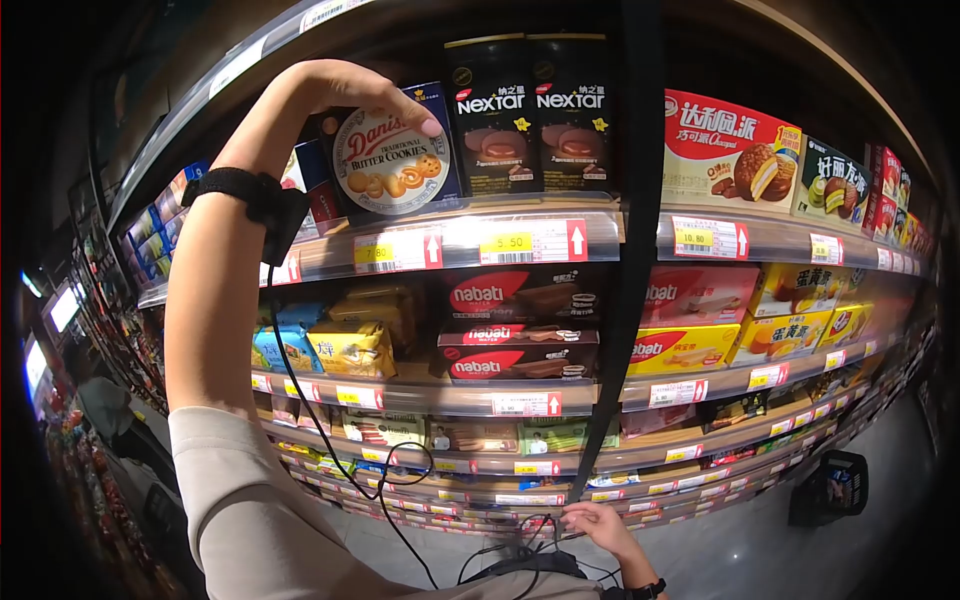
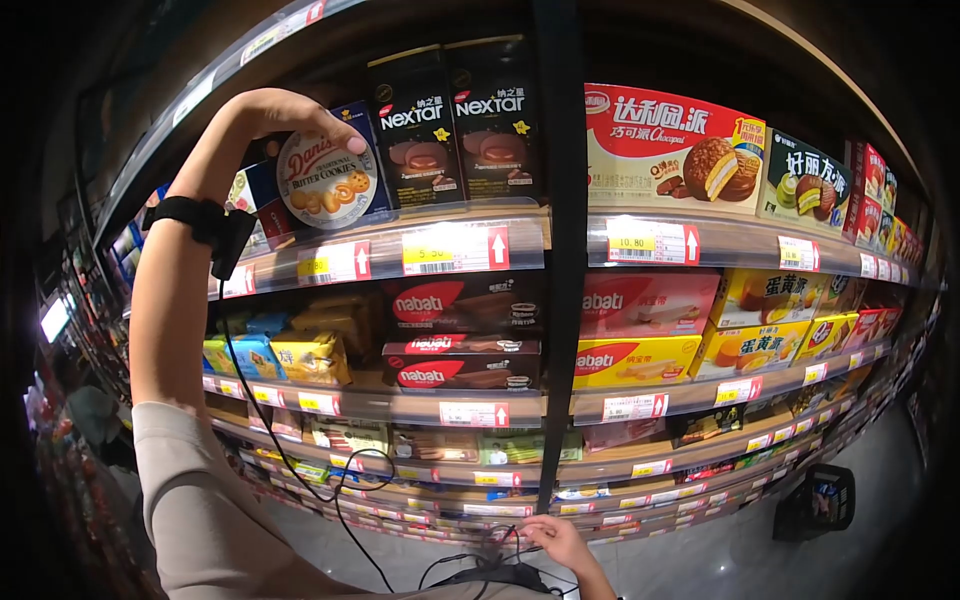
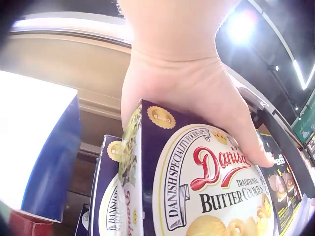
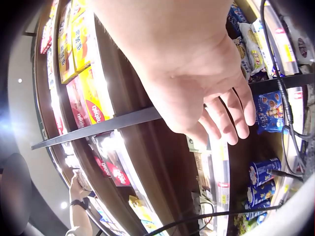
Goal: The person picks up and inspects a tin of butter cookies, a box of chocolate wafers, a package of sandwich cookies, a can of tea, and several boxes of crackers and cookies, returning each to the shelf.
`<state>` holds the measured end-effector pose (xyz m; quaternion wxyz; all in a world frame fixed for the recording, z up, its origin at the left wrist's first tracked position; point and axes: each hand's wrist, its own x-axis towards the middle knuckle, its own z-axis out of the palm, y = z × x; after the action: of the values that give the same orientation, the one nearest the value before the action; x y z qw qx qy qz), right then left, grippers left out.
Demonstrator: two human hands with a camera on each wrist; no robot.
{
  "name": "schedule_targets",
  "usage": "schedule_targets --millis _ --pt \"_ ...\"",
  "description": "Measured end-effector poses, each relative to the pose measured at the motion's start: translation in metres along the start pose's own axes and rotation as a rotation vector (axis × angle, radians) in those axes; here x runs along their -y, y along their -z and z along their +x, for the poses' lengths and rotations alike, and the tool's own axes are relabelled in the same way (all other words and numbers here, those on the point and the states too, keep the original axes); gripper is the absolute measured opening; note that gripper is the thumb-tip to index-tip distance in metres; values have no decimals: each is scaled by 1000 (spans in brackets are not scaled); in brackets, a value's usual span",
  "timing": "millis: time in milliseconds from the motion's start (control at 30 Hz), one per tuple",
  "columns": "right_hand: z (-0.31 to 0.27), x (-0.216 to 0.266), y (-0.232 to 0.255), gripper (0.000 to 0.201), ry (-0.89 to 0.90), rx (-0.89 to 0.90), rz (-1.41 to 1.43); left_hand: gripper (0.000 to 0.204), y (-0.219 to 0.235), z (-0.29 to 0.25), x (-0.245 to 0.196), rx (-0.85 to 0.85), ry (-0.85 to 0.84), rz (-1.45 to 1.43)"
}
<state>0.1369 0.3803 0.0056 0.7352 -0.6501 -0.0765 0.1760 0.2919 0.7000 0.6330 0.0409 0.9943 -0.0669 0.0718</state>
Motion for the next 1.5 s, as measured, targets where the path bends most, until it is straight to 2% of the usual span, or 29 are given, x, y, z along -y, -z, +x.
schedule_targets --millis 200,400,600,800,900,967,1000,1033,1067,1133,1233,1267,1300,1367,1400,1433,1467,1500 --pt "4 -8 2 30 0 14 37 69 3 -4 -2 32 18 -34" --pt "9 -16 4 30 -63 3 43 71 7 -8 -13 12 -37 56" --pt "10 -21 5 31 -64 20 43 84 3 5 4 -98 -71 149" --pt "6 -18 8 30 -75 21 29 93 -1 18 19 -203 -217 54" --pt "0 -9 9 30 -82 6 23 98 1 -5 11 -386 -122 91" --pt "-7 -2 14 29 -83 -19 26 106 -13 -19 22 -574 -266 -50" --pt "-10 -4 22 29 -78 -26 15 95 -24 -35 18 -652 -498 9" --pt "-12 -10 29 29 -73 -40 10 80 -28 -39 29 -638 -570 -50" --pt "-14 -16 37 29 -67 -57 8 72 -34 -59 19 -644 -642 -57" --pt "-24 -23 54 30 -69 -97 38 70 -61 -94 6 -924 -633 89" --pt "-38 -27 74 30 -118 -171 72 68 -94 -138 20 -1134 -515 297" --pt "-44 -27 81 30 -122 -183 75 71 -109 -157 2 -1132 -528 242" --pt "-50 -26 87 30 -131 -196 79 73 -136 -171 -14 -1122 -553 7" --pt "-64 -31 103 32 -158 -233 68 79 -187 -193 -30 -1136 -535 -246" --pt "-72 -38 112 31 -163 -241 54 81 -217 -207 -8 -1116 -557 -339" --pt "-80 -44 123 30 -167 -250 40 81 -247 -219 5 -1042 -627 -429" --pt "-88 -47 132 29 -170 -261 27 79 -271 -231 20 -860 -720 -512" --pt "-99 -47 142 29 -178 -284 29 72 -299 -233 11 -753 -766 -716"
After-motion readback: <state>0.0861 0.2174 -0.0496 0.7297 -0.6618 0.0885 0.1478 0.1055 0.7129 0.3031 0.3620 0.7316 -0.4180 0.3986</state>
